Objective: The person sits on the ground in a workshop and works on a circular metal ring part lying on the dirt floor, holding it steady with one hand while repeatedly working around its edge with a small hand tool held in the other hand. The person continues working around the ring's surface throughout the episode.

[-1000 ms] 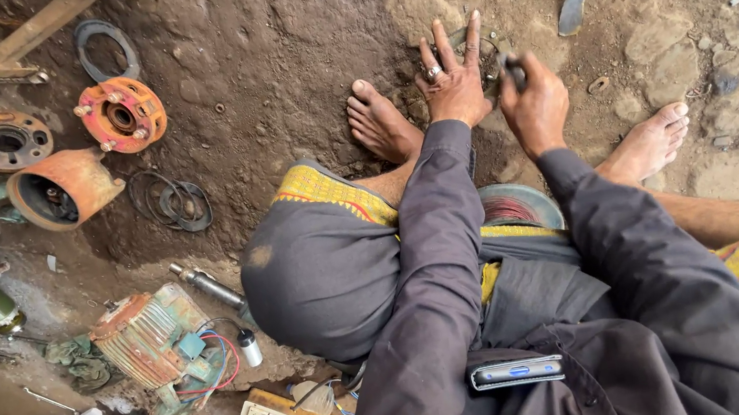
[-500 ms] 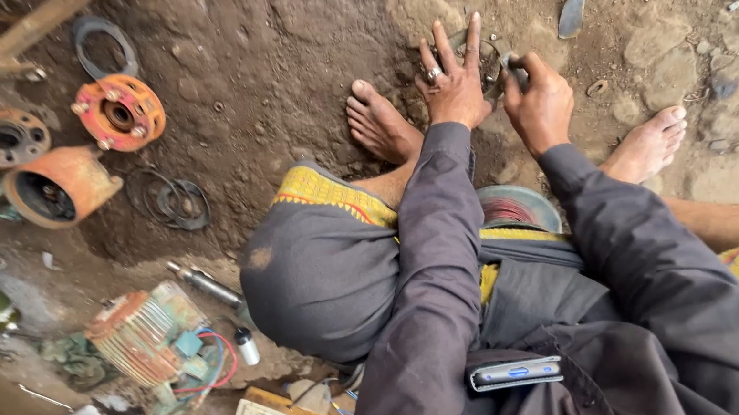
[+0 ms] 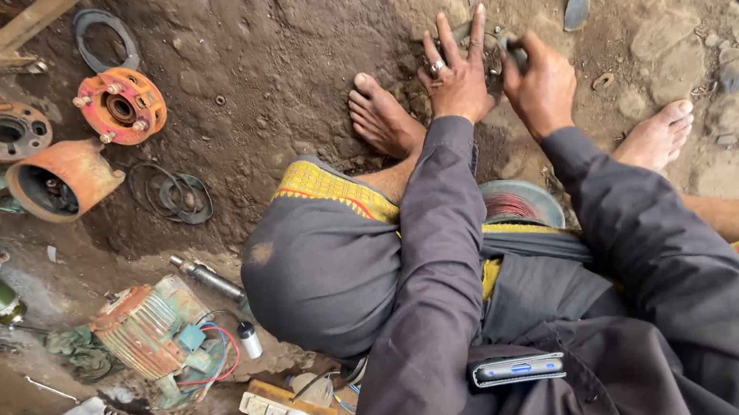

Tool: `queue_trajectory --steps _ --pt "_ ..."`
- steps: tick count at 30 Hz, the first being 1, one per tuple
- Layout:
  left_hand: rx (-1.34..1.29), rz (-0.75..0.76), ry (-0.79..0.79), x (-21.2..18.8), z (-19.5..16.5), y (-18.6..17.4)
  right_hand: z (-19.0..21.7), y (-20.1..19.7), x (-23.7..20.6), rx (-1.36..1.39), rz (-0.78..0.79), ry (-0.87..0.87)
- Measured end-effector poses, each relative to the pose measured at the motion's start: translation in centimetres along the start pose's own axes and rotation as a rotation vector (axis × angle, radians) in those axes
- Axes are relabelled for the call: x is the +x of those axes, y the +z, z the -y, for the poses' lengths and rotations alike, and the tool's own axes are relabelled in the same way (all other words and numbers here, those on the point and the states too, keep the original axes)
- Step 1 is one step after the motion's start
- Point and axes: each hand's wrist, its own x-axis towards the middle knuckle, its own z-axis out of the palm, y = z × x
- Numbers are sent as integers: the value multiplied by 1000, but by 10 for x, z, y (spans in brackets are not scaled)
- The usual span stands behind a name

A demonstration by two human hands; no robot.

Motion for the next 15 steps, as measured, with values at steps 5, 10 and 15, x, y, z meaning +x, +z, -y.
queue_trajectory --steps 5,10,15 --pt "-8 -32 8 0 1 -2 1 2 0 -11 7 6" --pt "31 -16 10 0 -1 -3 2 3 0 36 14 51" --pt "-18 -16 15 -2 -1 -5 7 1 -2 8 -25 20"
